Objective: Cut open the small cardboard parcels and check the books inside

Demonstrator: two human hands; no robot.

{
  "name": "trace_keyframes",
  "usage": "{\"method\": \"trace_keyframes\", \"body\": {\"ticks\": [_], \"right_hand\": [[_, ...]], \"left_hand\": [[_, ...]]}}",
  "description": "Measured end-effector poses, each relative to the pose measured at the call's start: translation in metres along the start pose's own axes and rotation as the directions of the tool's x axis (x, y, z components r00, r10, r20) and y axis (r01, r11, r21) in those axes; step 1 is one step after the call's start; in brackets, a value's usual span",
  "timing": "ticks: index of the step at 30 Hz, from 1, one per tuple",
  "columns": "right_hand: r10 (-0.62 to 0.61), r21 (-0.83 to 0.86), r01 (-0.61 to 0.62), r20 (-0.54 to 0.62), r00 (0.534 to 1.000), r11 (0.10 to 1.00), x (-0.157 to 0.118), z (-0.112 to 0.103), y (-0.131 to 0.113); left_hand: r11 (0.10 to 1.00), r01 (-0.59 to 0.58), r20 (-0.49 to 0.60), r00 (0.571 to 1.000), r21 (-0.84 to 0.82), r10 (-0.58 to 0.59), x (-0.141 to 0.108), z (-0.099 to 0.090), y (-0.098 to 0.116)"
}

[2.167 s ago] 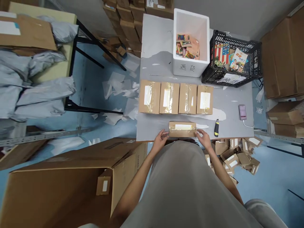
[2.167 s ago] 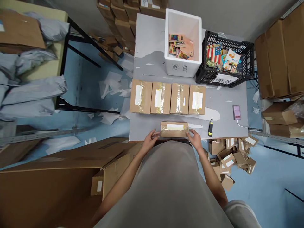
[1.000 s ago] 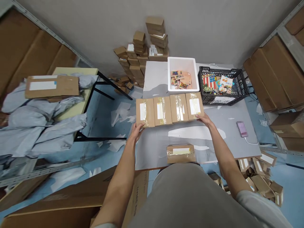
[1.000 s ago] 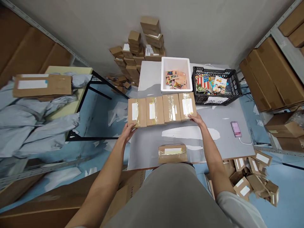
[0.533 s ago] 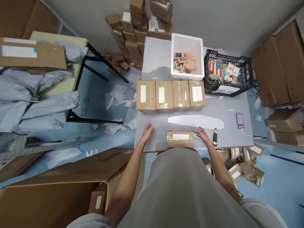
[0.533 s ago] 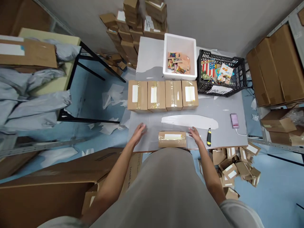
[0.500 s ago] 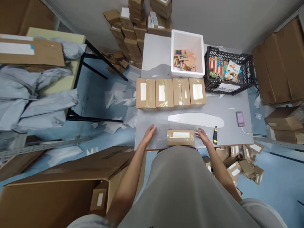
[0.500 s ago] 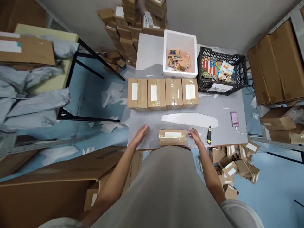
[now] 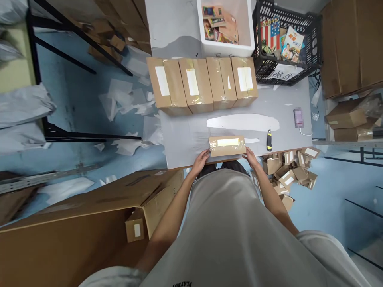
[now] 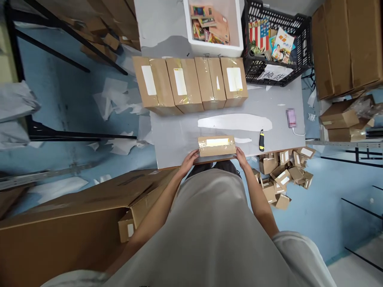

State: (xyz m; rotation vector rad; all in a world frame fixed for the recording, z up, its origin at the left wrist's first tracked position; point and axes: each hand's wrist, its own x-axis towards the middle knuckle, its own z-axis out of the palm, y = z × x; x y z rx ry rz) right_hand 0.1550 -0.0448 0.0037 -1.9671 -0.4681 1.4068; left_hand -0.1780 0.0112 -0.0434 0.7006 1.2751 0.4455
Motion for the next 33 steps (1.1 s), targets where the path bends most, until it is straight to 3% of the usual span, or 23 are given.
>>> {"method": "trace_keyframes", "body": {"ticks": [7,12,18,25,33], "right_hand": [[-0.038,0.000,0.038,-0.028,0.999,0.999,-0.016,-0.002,0.004],[-0.144,-0.019,0.145,0.061,0.988,0.989,-0.012,-0.019,-0.013],[-0.123,-0.014,0.126,0.148,0.981,0.992,0.005,-0.041,-0.023],[-0.118,-0.030,0.127,0.210,0.970,0.991,0.033,-0.063,-0.017],[-0.022,-0.099,0.048,0.250,0.968,0.994,0.048,-0.071,0.003]], "left_hand": [[0.984,-0.172,-0.023,0.985,0.041,0.173,-0.005,0.005,0.009],[0.967,-0.249,-0.053,0.966,0.042,0.251,-0.008,0.018,0.027],[0.969,-0.248,-0.118,0.963,-0.024,0.243,-0.008,0.045,0.031],[0.976,-0.215,-0.189,0.960,-0.019,0.208,-0.001,0.075,0.013],[0.993,-0.117,-0.294,0.949,0.007,0.114,0.010,0.083,-0.004]]}}
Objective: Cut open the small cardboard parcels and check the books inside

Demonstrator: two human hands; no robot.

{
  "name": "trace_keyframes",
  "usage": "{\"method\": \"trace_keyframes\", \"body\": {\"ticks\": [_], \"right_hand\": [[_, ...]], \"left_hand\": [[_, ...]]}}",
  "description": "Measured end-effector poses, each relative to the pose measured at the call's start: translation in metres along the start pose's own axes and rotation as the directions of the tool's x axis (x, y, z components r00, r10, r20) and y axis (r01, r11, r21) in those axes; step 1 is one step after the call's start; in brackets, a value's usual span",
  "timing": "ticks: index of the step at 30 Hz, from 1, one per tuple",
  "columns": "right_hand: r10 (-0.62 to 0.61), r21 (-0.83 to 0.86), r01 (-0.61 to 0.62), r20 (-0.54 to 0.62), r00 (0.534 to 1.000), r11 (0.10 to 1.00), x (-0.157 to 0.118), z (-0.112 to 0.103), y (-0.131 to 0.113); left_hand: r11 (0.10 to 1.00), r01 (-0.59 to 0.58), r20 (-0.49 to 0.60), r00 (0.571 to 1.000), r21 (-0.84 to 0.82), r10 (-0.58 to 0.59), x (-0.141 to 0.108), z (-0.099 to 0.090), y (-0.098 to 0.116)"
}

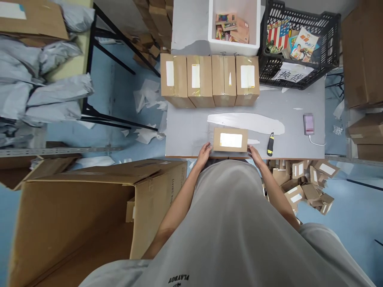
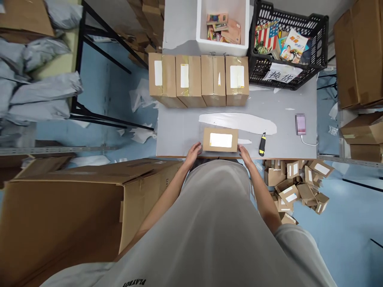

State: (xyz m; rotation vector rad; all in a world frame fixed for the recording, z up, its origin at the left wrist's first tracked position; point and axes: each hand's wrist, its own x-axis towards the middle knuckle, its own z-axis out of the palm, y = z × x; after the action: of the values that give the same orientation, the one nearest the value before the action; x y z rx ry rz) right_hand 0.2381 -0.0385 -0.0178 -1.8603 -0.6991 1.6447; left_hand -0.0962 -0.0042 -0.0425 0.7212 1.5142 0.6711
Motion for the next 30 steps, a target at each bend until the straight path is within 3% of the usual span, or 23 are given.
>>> {"method": "trace_keyframes", "body": {"ticks": [7,14,17,21,26,30], "right_hand": [[-0.001,0.008,0.001,0.065,0.998,1.000,-0.005,-0.004,-0.005],[-0.211,0.011,0.211,0.071,0.975,0.977,-0.002,-0.025,-0.058],[-0.237,-0.023,0.240,0.094,0.967,0.970,0.000,-0.029,-0.072],[-0.173,-0.071,0.181,0.106,0.979,0.981,0.006,-0.026,-0.071],[-0.173,-0.074,0.181,0.103,0.980,0.981,0.016,-0.026,-0.062],[-0.109,-0.088,0.113,0.053,0.993,0.990,0.026,-0.032,-0.052]], "left_hand": [[1.000,0.018,-0.021,1.000,0.011,-0.018,-0.007,0.002,0.009],[0.985,-0.167,-0.013,0.986,-0.051,0.167,-0.022,0.003,0.045],[0.982,-0.168,0.003,0.986,-0.089,0.169,-0.021,0.005,0.053],[0.985,-0.138,0.034,0.989,-0.101,0.142,-0.016,0.010,0.050],[0.985,-0.135,-0.012,0.991,-0.104,0.134,-0.005,0.013,0.041],[0.996,-0.083,-0.062,0.995,-0.033,0.081,0.005,0.011,0.030]]}}
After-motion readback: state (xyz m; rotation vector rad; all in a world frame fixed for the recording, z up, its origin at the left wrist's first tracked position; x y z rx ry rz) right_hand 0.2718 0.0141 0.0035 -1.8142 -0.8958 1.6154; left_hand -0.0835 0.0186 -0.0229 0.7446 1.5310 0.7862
